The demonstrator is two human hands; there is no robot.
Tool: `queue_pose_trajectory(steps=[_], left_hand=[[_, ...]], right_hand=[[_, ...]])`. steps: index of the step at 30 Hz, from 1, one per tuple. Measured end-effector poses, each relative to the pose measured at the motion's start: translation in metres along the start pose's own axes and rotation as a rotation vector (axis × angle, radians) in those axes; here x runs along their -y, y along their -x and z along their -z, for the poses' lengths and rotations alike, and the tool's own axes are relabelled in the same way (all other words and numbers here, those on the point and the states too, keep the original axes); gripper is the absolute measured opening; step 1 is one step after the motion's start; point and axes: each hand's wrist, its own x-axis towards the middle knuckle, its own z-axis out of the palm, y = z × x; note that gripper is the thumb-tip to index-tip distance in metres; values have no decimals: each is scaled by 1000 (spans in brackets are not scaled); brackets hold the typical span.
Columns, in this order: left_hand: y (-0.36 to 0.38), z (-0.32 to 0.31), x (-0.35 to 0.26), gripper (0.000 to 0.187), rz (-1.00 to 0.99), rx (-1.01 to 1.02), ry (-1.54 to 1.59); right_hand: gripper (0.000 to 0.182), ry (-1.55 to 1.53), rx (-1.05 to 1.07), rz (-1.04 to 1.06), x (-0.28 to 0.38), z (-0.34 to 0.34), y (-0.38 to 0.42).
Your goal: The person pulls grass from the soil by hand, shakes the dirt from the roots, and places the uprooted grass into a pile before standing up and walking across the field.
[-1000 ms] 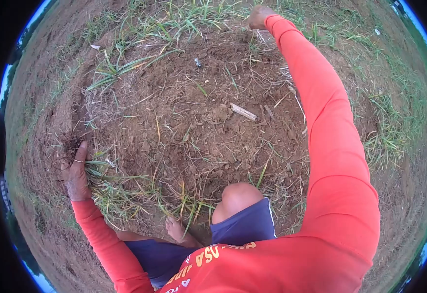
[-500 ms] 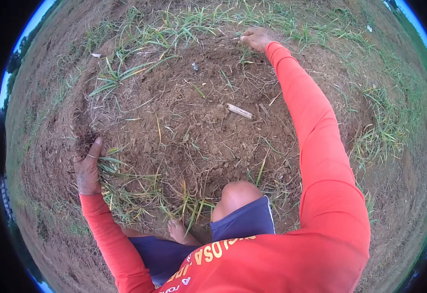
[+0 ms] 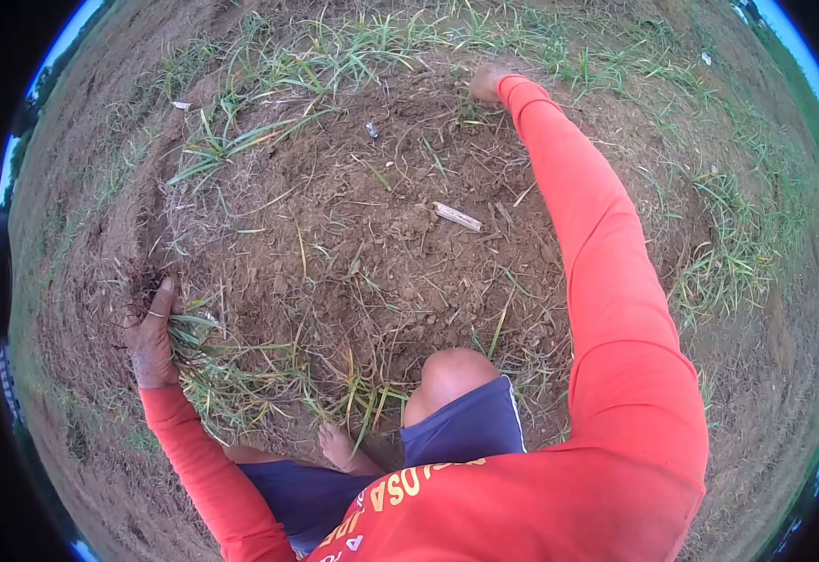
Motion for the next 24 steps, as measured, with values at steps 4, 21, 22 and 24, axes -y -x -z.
queue_pose_trajectory(steps=[4, 21, 22, 24], left_hand=[[2, -3, -3, 34, -19, 26, -98], [-10, 12, 2, 29, -26, 5, -151], [-9, 9, 1, 29, -40, -5, -142], [-4, 3, 0, 27, -64, -34, -136]], right_hand=[[54, -247, 86, -52, 15, -4, 25], [49, -581, -182, -31, -5, -38, 7], [50, -616, -174, 32, -2, -47, 2], [46, -451, -283, 44, 1, -57, -3]])
